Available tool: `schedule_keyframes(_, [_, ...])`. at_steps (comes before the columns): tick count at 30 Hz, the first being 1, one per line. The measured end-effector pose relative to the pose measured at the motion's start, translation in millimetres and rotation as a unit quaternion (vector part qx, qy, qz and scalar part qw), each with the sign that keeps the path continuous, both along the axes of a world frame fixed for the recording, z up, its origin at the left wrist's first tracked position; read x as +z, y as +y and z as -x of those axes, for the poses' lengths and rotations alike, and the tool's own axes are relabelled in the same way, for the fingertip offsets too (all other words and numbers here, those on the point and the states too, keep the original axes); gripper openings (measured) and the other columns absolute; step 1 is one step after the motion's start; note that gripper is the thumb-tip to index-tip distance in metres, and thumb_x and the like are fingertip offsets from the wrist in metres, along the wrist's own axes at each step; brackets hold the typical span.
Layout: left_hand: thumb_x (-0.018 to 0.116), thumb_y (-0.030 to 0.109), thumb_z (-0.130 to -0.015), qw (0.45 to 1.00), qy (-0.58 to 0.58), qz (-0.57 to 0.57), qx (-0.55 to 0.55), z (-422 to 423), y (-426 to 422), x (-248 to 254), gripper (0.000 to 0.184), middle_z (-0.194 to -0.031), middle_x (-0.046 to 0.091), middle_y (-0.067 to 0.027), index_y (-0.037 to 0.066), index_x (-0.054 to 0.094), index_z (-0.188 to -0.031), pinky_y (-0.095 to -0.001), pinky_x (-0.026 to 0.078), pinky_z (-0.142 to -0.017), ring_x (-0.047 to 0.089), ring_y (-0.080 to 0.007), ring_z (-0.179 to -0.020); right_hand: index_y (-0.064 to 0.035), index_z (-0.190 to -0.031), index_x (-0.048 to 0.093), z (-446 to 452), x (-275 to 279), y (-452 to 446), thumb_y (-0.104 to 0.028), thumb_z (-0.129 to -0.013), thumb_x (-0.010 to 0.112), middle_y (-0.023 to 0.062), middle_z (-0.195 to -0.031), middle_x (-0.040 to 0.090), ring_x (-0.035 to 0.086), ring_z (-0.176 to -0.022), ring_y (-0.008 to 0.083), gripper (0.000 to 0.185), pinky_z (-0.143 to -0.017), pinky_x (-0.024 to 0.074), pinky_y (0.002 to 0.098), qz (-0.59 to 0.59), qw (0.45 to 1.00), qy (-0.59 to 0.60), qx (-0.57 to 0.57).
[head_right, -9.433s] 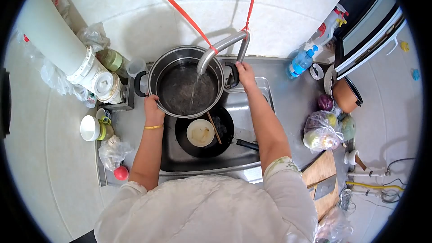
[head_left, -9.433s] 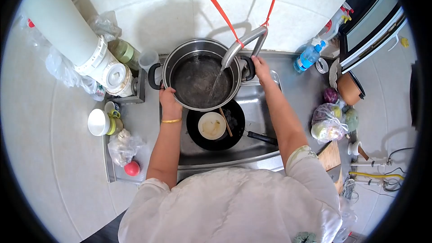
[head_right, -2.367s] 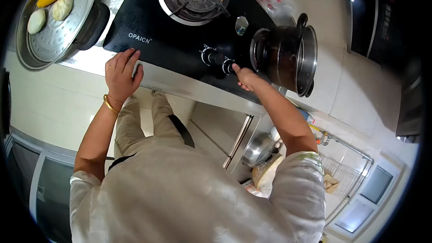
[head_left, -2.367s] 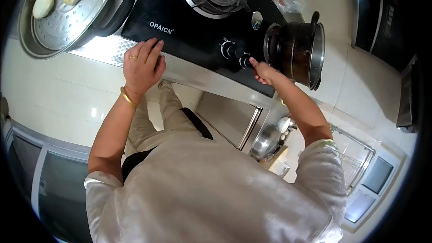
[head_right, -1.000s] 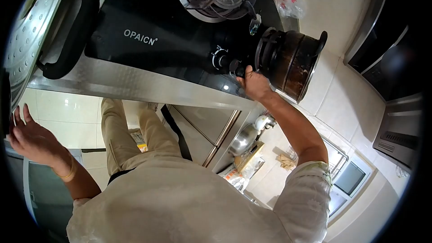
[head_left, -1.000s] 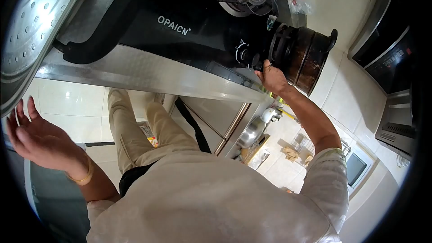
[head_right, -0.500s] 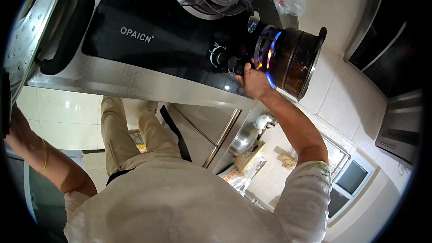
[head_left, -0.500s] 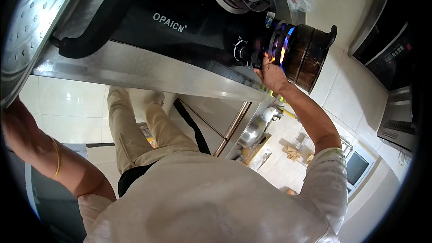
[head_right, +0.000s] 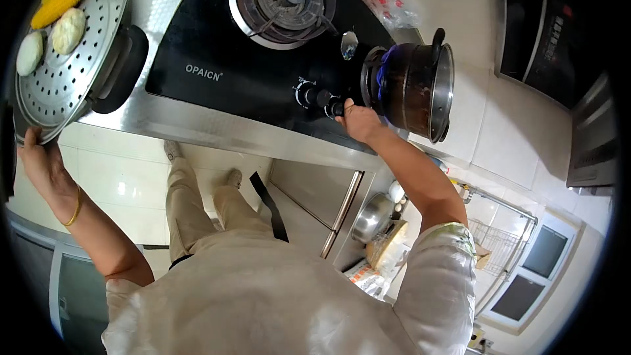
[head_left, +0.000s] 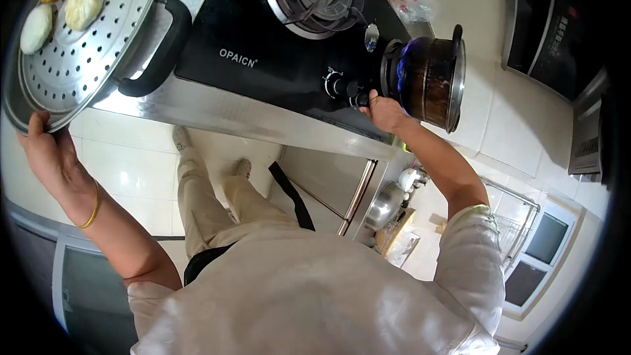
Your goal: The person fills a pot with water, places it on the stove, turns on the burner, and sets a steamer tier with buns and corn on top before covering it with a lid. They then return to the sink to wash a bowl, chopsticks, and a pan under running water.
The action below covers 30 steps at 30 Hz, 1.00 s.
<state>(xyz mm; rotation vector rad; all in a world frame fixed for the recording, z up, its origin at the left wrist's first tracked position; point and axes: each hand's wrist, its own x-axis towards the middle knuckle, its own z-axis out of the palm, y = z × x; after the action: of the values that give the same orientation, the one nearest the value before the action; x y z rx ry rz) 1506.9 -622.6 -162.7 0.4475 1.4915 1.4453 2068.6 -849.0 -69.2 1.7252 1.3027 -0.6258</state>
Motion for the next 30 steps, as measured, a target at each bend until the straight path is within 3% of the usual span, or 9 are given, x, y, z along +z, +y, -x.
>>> schedule_keyframes(1, [0.041, -0.012, -0.075, 1.0, 0.013, -0.019, 0.018, -10, -1, 14, 0.039, -0.101, 0.052, -0.0118, -0.003, 0.044, -0.113, -0.0345, 0.048, -0.079, 0.053, -0.0215, -0.089, 0.0017, -0.094, 0.04, -2, -1, -2, -0.035, -0.089, 0.047, 0.0221, -0.08, 0.061, 0.061, -0.078, 0.0363, 0.038, -0.068, 0.0484, 0.0425, -0.005, 1.0, 0.002, -0.001])
schedule_keyframes(2, [0.041, -0.011, -0.072, 0.999, 0.014, -0.031, -0.021, -8, 0, 20, 0.043, -0.102, 0.052, -0.0118, -0.002, 0.043, -0.114, -0.0367, 0.049, -0.076, 0.054, -0.022, -0.089, 0.0019, -0.094, 0.041, -3, -2, -4, -0.035, -0.089, 0.047, 0.022, -0.082, 0.062, 0.061, -0.079, 0.036, 0.038, -0.068, 0.0484, 0.0424, -0.01, 1.0, 0.004, -0.002])
schedule_keyframes(6, [0.038, -0.008, -0.07, 0.999, -0.025, 0.03, -0.001, -9, -13, 47, 0.049, -0.102, 0.052, -0.0098, 0.005, 0.043, -0.117, -0.046, 0.051, -0.067, 0.054, -0.0241, -0.088, 0.0008, -0.096, 0.042, 0, 3, -2, -0.035, -0.088, 0.049, 0.0216, -0.089, 0.061, 0.061, -0.086, 0.035, 0.038, -0.074, 0.047, 0.0422, -0.018, 0.999, 0.002, -0.04])
schedule_keyframes(9, [0.038, -0.008, -0.068, 0.998, -0.045, 0.045, -0.022, 9, -28, 45, 0.053, -0.103, 0.051, -0.0094, 0.008, 0.043, -0.118, -0.0482, 0.05, -0.067, 0.054, -0.0257, -0.089, 0.0008, -0.097, 0.043, -5, 1, -6, -0.035, -0.087, 0.051, 0.0205, -0.09, 0.062, 0.061, -0.086, 0.0346, 0.038, -0.074, 0.0471, 0.0416, -0.025, 0.999, 0.008, -0.046])
schedule_keyframes(12, [0.039, -0.008, -0.065, 0.997, -0.059, 0.04, -0.01, -11, -46, 85, 0.054, -0.101, 0.051, -0.0096, 0.009, 0.044, -0.116, -0.0475, 0.051, -0.065, 0.054, -0.0264, -0.089, 0.0017, -0.1, 0.044, -3, 4, -6, -0.036, -0.086, 0.052, 0.0196, -0.092, 0.062, 0.061, -0.087, 0.0337, 0.04, -0.074, 0.0475, 0.0399, -0.041, 0.997, 0.011, -0.064])
schedule_keyframes(15, [0.041, -0.007, -0.064, 0.993, -0.11, 0.002, -0.05, -2, -55, 91, 0.054, -0.101, 0.052, -0.0102, 0.008, 0.044, -0.116, -0.0468, 0.052, -0.062, 0.055, -0.0272, -0.087, 0.0019, -0.103, 0.045, -6, 2, -11, -0.036, -0.086, 0.053, 0.0188, -0.094, 0.063, 0.061, -0.089, 0.0322, 0.042, -0.074, 0.0476, 0.0386, -0.049, 0.997, 0.013, -0.062])
schedule_keyframes(20, [0.044, -0.004, -0.063, 0.978, -0.195, 0.009, -0.079, -44, -77, 166, 0.036, -0.096, 0.054, -0.0117, 0.007, 0.046, -0.097, -0.0487, 0.051, -0.06, 0.057, -0.0294, -0.079, 0.0025, -0.103, 0.046, -8, 3, -18, -0.035, -0.086, 0.053, 0.019, -0.093, 0.063, 0.061, -0.088, 0.0336, 0.042, -0.075, 0.047, 0.0397, -0.089, 0.994, 0.035, -0.045])
schedule_keyframes(27, [0.044, -0.001, -0.063, 0.961, -0.224, -0.034, -0.159, -50, -108, 201, 0.038, -0.093, 0.055, -0.0097, 0.008, 0.046, -0.099, -0.0449, 0.045, -0.058, 0.056, -0.0278, -0.077, 0.0002, -0.105, 0.048, 0, -8, -36, -0.036, -0.085, 0.054, 0.0159, -0.093, 0.063, 0.062, -0.089, 0.0298, 0.041, -0.073, 0.0473, 0.038, -0.156, 0.987, -0.008, -0.025])
schedule_keyframes(30, [0.045, 0.001, -0.063, 0.951, -0.238, -0.035, -0.195, -53, -131, 218, 0.029, -0.09, 0.057, -0.0104, 0.003, 0.049, -0.091, -0.043, 0.04, -0.061, 0.055, -0.0274, -0.078, 0.0007, -0.111, 0.046, 10, -12, -48, -0.035, -0.086, 0.053, 0.0112, -0.094, 0.065, 0.064, -0.085, 0.0251, 0.044, -0.069, 0.0477, 0.0351, -0.185, 0.982, -0.046, -0.009])
